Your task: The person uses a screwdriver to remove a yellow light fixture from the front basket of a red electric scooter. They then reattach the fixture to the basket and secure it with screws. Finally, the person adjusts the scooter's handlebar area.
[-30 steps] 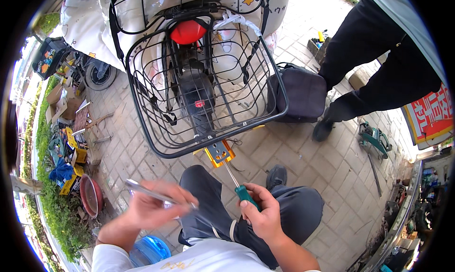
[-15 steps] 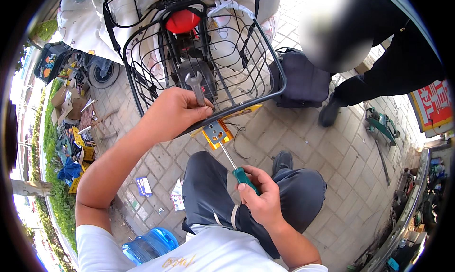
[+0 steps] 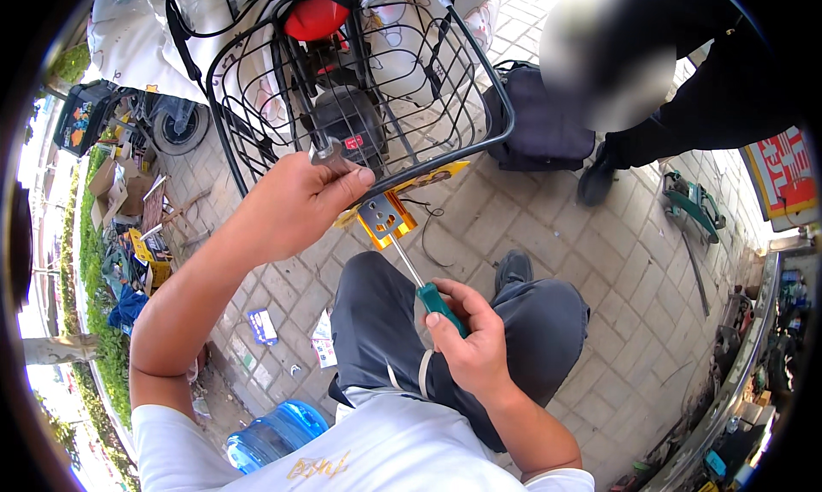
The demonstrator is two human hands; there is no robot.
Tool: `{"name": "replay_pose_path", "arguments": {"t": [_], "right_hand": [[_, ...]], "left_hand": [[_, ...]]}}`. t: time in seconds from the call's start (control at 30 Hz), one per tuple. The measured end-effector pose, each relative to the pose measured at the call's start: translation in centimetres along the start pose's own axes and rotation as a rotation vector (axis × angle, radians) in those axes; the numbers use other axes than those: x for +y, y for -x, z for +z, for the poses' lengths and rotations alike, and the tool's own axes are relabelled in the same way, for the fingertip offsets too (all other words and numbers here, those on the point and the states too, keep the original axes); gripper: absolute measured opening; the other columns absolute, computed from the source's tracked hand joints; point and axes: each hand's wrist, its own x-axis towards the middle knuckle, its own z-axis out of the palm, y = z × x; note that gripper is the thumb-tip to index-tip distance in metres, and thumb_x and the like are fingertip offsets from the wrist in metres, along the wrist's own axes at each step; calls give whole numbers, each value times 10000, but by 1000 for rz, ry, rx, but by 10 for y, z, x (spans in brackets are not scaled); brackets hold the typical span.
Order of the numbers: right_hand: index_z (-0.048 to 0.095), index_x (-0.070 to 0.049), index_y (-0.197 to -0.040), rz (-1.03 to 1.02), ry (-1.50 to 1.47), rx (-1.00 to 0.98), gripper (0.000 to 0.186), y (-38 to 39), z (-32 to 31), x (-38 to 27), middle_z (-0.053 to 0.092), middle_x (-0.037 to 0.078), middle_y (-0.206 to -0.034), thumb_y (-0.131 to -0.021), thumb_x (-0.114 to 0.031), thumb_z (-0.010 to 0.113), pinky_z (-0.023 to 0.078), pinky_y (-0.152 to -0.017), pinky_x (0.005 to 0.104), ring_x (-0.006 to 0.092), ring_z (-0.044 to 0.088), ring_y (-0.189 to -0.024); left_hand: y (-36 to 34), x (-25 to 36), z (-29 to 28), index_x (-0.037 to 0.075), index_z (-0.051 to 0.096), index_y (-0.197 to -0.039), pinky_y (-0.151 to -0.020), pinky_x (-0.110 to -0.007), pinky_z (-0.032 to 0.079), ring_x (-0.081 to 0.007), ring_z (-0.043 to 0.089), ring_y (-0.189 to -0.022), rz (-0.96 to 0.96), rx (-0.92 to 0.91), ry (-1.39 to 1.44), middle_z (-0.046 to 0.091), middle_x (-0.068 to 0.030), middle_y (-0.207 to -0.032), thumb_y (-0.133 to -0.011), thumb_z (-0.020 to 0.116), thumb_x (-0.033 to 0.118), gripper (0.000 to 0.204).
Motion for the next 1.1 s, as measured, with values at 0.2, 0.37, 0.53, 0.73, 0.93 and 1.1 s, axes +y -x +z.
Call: {"name": "replay_pose_path", "arguments": {"t": [0.2,0.37,0.53,0.73,0.93,1.1], "right_hand": [[526,45,-1248,70,-109,-14,361,-1,-1,-2,644,110,-872,-909,-50,609,380,-458,202,71,514,-550],[520,39,-1234,115,-197,-7,349,2,6,-3,634,109,-868,-907,-42,611,378,-447,208,81,514,-539],[525,23,-1198,111,-128,39,343,9,10,-15,623,88,-890,-880,-37,639,410,-498,210,82,531,-592],[606,8,-1060,-45,303,145,259,7,-4,-14,620,27,-909,-819,-29,694,466,-719,218,80,574,-812],[648,17,-1109,-624,795,198,294,1,-1,-7,648,118,-928,-819,-5,692,503,-656,277,180,628,-735],[653,-8,-1167,-774,973,213,397,-1,8,3,666,131,-902,-776,47,698,520,-586,295,226,638,-665]], "left_hand": [[-3,-10,7,-47,682,-928,-524,-356,416,-211,493,-502,58,51,-23,527,-156,-570,-965,573,280,347],[-4,-11,8,-40,682,-909,-526,-362,423,-237,493,-493,71,71,-45,527,-150,-560,-962,576,267,329],[-5,-13,14,-21,692,-890,-534,-378,445,-287,550,-510,97,93,-34,549,-159,-569,-955,578,264,314],[-3,-13,14,-29,691,-861,-551,-402,456,-339,575,-547,132,144,-4,563,-184,-587,-945,580,276,335],[-4,-14,16,-58,671,-802,-564,-427,461,-375,572,-565,182,165,-9,558,-202,-585,-937,574,284,380],[-6,-15,15,-51,678,-805,-586,-434,472,-371,594,-599,152,143,-28,580,-206,-611,-932,577,274,363]]}}
